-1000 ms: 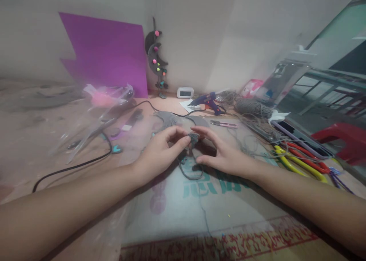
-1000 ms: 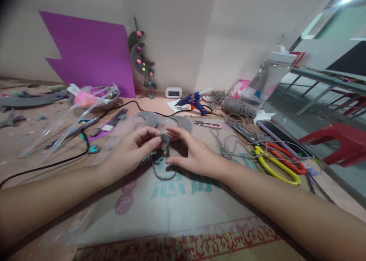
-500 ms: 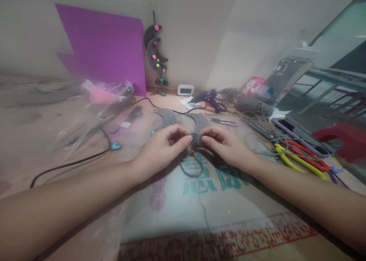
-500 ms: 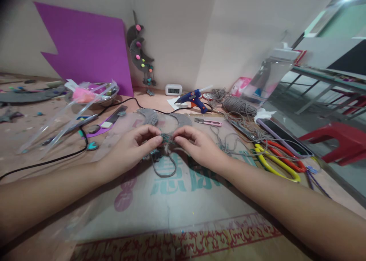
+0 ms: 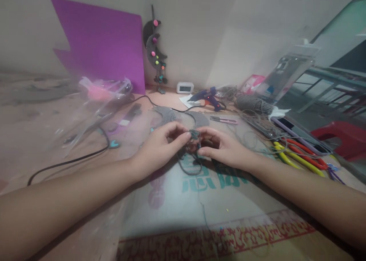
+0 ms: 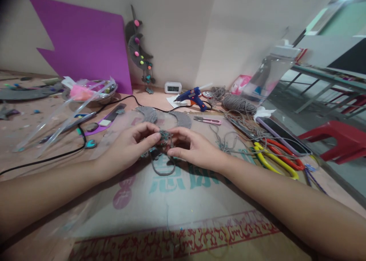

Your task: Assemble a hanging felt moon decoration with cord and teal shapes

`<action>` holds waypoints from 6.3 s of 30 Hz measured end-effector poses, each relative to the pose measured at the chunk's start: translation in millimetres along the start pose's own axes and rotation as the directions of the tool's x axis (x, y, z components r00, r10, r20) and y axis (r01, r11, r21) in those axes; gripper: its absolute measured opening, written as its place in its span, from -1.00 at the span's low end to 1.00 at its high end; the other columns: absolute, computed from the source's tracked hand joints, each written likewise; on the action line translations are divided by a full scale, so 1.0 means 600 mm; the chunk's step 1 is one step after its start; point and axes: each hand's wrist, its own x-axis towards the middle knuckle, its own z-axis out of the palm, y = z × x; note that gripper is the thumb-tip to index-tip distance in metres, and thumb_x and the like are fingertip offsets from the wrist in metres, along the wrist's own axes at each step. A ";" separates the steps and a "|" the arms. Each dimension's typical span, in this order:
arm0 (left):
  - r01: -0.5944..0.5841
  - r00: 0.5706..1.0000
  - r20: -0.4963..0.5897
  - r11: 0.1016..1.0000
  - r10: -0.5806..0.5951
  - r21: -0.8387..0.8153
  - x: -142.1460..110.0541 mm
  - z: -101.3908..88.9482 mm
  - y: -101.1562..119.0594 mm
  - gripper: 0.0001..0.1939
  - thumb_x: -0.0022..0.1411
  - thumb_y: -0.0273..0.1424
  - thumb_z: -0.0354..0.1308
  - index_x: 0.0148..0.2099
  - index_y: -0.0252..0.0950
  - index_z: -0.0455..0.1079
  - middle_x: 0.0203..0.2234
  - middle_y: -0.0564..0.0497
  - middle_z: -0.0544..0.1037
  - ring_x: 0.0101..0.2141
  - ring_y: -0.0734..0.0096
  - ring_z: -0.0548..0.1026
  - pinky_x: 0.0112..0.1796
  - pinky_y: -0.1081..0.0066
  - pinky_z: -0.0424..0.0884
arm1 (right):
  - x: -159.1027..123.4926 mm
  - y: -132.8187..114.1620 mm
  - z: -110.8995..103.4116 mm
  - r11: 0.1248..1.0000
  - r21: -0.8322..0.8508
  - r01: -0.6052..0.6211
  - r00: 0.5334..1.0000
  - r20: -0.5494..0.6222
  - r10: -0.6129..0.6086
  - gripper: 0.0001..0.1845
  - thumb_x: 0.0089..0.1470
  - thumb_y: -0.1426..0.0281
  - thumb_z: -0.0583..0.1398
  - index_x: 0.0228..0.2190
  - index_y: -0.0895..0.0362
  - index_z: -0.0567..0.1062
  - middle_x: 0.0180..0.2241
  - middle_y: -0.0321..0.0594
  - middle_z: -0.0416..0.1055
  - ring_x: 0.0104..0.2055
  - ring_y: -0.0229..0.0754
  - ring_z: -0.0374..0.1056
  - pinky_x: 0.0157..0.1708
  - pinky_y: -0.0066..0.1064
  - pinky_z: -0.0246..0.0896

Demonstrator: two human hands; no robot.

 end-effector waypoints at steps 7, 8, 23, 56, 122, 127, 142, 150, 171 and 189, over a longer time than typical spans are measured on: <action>0.058 0.998 -0.022 0.990 -0.056 0.131 0.004 -0.001 0.001 -0.76 0.32 -0.21 0.14 -0.26 -0.28 0.42 -0.38 0.06 0.52 -0.31 0.39 0.47 -0.25 0.38 0.33 | 0.005 -0.001 -0.004 0.999 0.033 -0.034 0.997 -0.065 0.036 -0.65 0.06 0.35 0.30 -0.12 0.13 0.36 -0.50 -0.44 0.34 -0.49 -0.35 0.26 -0.44 -0.46 0.19; 0.064 0.998 -0.012 0.984 -0.063 0.165 0.005 -0.001 0.001 -0.75 0.32 -0.20 0.13 -0.28 -0.29 0.43 -0.39 0.05 0.52 -0.32 0.38 0.46 -0.25 0.36 0.33 | 0.006 -0.001 -0.005 0.999 0.031 -0.031 0.997 -0.075 0.033 -0.64 0.06 0.34 0.29 -0.11 0.13 0.36 -0.52 -0.45 0.32 -0.51 -0.35 0.24 -0.46 -0.46 0.15; -0.295 0.948 0.061 0.783 0.314 0.547 -0.002 0.002 -0.009 -0.83 0.24 -0.21 0.28 -0.20 -0.17 0.56 -0.24 -0.01 0.49 -0.14 0.25 0.42 -0.10 0.22 0.25 | 0.008 -0.010 0.007 0.996 -0.057 -0.072 0.987 -0.147 0.063 -0.60 0.09 0.29 0.28 -0.06 0.09 0.32 -0.55 -0.47 0.29 -0.53 -0.34 0.21 -0.51 -0.47 0.13; -0.146 0.985 -0.022 0.885 0.174 0.442 0.010 -0.005 0.000 -0.69 0.40 -0.32 -0.07 -0.40 -0.26 0.29 -0.36 -0.02 0.43 -0.22 0.25 0.39 -0.12 0.23 0.27 | 0.006 -0.015 0.008 0.997 -0.072 -0.019 0.972 -0.236 0.002 -0.74 0.19 0.28 0.19 -0.11 0.11 0.36 -0.54 -0.39 0.35 -0.52 -0.29 0.31 -0.52 -0.45 0.17; -0.474 0.859 0.101 0.703 0.502 0.530 0.000 -0.010 -0.008 -0.92 0.34 -0.32 0.19 -0.15 -0.20 0.45 -0.27 0.05 0.63 -0.20 0.34 0.54 -0.08 0.23 0.30 | -0.002 -0.012 0.005 0.885 -0.455 0.103 0.959 -0.190 -0.209 -0.88 0.11 0.31 0.26 -0.38 0.10 0.49 -0.31 -0.21 0.53 -0.22 -0.15 0.44 -0.12 -0.28 0.31; -0.487 0.853 0.114 0.696 0.510 0.528 0.000 -0.010 -0.006 -0.92 0.34 -0.34 0.20 -0.19 -0.22 0.45 -0.31 0.05 0.62 -0.23 0.35 0.53 -0.11 0.24 0.30 | -0.003 -0.013 0.007 0.881 -0.459 0.116 0.956 -0.190 -0.225 -0.88 0.11 0.32 0.27 -0.39 0.10 0.49 -0.31 -0.21 0.52 -0.23 -0.15 0.44 -0.13 -0.28 0.31; -0.340 0.924 0.002 0.820 0.382 0.461 -0.005 -0.006 -0.012 -0.63 0.31 -0.23 0.20 0.09 -0.24 0.29 -0.17 -0.02 0.57 -0.11 0.27 0.51 0.00 0.17 0.35 | -0.001 -0.015 0.006 0.890 -0.451 0.068 0.951 -0.239 -0.194 -0.86 0.11 0.28 0.25 -0.39 0.09 0.46 -0.33 -0.25 0.53 -0.24 -0.16 0.43 -0.14 -0.31 0.30; -0.400 0.899 0.055 0.761 0.435 0.510 -0.003 -0.004 -0.003 -0.87 0.36 -0.32 0.13 -0.17 -0.26 0.44 -0.25 0.00 0.60 -0.17 0.32 0.51 -0.07 0.26 0.33 | 0.000 -0.008 0.005 0.859 -0.502 0.102 0.940 -0.235 -0.249 -0.87 0.11 0.30 0.26 -0.38 0.09 0.49 -0.33 -0.24 0.52 -0.25 -0.17 0.43 -0.15 -0.32 0.31; -0.208 0.975 0.011 0.894 0.222 0.397 0.001 -0.004 -0.014 -0.75 0.43 -0.23 0.00 -0.06 -0.25 0.41 -0.16 -0.06 0.57 -0.09 0.23 0.49 -0.07 0.17 0.38 | -0.002 -0.009 0.009 0.811 -0.566 0.147 0.929 -0.203 -0.310 -0.90 0.14 0.33 0.26 -0.39 0.09 0.47 -0.34 -0.22 0.52 -0.26 -0.16 0.43 -0.20 -0.31 0.31; -0.309 0.949 0.070 0.858 0.308 0.411 0.003 -0.004 -0.007 -0.87 0.35 -0.39 0.11 -0.27 -0.27 0.43 -0.33 0.04 0.55 -0.20 0.34 0.46 -0.10 0.25 0.29 | 0.000 -0.002 0.008 0.800 -0.579 0.158 0.931 -0.183 -0.316 -0.90 0.14 0.34 0.26 -0.38 0.10 0.49 -0.35 -0.23 0.50 -0.26 -0.17 0.43 -0.20 -0.34 0.32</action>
